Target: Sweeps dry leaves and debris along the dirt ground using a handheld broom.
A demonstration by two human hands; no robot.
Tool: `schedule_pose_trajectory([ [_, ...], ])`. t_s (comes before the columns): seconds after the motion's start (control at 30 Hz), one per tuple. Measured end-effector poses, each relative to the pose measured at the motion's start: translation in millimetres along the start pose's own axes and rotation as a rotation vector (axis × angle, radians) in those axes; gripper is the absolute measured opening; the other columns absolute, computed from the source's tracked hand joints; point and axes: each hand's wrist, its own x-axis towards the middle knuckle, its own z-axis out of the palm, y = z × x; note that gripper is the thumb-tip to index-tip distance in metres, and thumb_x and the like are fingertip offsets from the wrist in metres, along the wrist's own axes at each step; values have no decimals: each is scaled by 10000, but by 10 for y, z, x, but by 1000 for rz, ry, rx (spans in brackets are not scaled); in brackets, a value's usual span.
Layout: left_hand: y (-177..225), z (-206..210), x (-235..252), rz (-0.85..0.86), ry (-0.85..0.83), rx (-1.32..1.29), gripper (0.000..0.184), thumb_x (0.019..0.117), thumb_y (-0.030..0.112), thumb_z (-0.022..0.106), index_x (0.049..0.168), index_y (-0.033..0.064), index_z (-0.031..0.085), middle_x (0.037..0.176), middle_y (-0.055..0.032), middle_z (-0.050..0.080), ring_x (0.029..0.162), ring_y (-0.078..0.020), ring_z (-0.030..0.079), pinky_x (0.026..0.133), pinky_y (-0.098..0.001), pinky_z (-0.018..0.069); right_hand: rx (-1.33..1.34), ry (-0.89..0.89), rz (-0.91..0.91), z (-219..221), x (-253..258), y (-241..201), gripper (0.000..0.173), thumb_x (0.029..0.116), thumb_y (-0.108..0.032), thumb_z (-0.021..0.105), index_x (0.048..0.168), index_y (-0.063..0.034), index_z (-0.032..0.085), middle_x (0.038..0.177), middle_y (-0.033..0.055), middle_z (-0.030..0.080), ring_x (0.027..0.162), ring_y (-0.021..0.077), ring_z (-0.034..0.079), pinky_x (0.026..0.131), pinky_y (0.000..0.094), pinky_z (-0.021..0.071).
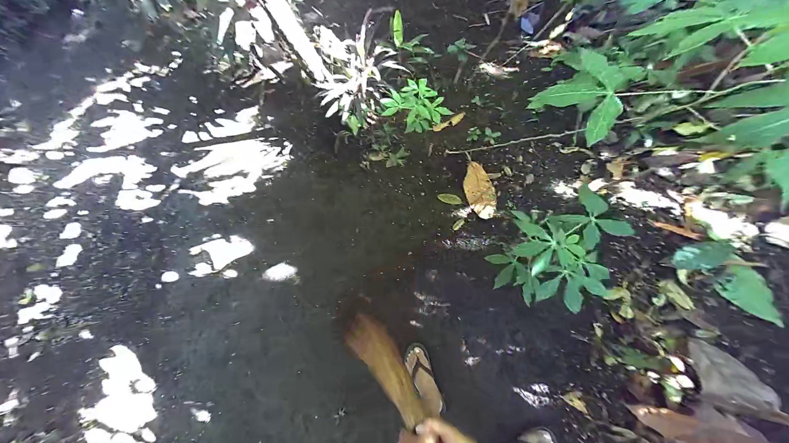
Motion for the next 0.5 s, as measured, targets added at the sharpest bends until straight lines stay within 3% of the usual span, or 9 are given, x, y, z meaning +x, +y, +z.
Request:
schedule_pose_trajectory([
  [0.07, 375, 302, 441, 77, -189, 79, 474, 993, 411, 601, 1208, -9, 638, 1038, -167, 708, 955, -253, 694, 876, -473, 574, 198, 121, -161, -338, 147, -267, 192, 933, -228, 583, 1004, -56, 632, 773, 85, 661, 688, 187, 654, 618, 408, 573],
  [0.13, 1018, 648, 538, 148, -371, 218, 479, 971, 301, 669, 1308, -28, 586, 1186, -213, 674, 1109, -299, 657, 999, -495, 519, 292, 300, -342, -493, -20, -600, 194, 949, -247, 555, 1004, -74, 624, 744, 64, 648, 647, 163, 647, 574, 374, 564],
  [0.23, 1546, 810, 514, 253, -513, 349, 586, 917, 186, 717, 1399, -43, 475, 1275, -247, 628, 1187, -330, 628, 1042, -504, 494, 300, 505, -499, -363, -297, -943, 186, 977, -227, 540, 1013, -67, 627, 753, 65, 646, 646, 154, 647, 567, 350, 557],
  [0.37, 1475, 187, 152, 342, -489, 231, 649, 878, 112, 747, 1445, -29, 462, 1304, -249, 617, 1211, -321, 617, 1066, -489, 489, 187, 342, -564, 150, -452, -708, 361, 937, -318, 595, 1135, -16, 601, 862, 108, 696, 774, 203, 698, 702, 422, 605],
  [0.43, 1334, -268, -160, 350, -412, 225, 638, 872, 185, 769, 1418, -5, 497, 1270, -218, 640, 1180, -295, 634, 1048, -481, 505, 192, 189, -577, 509, -577, -433, 477, 918, -406, 617, 1198, -21, 576, 927, 87, 718, 853, 181, 710, 790, 419, 613],
  [0.5, 1207, -684, -517, 306, -302, 214, 567, 977, 278, 659, 1426, -27, 496, 1285, -256, 630, 1200, -341, 625, 1065, -527, 482, 217, 68, -500, 871, -747, -241, 418, 1012, -381, 468, 1257, -45, 514, 987, 57, 698, 906, 150, 687, 834, 396, 589],
])
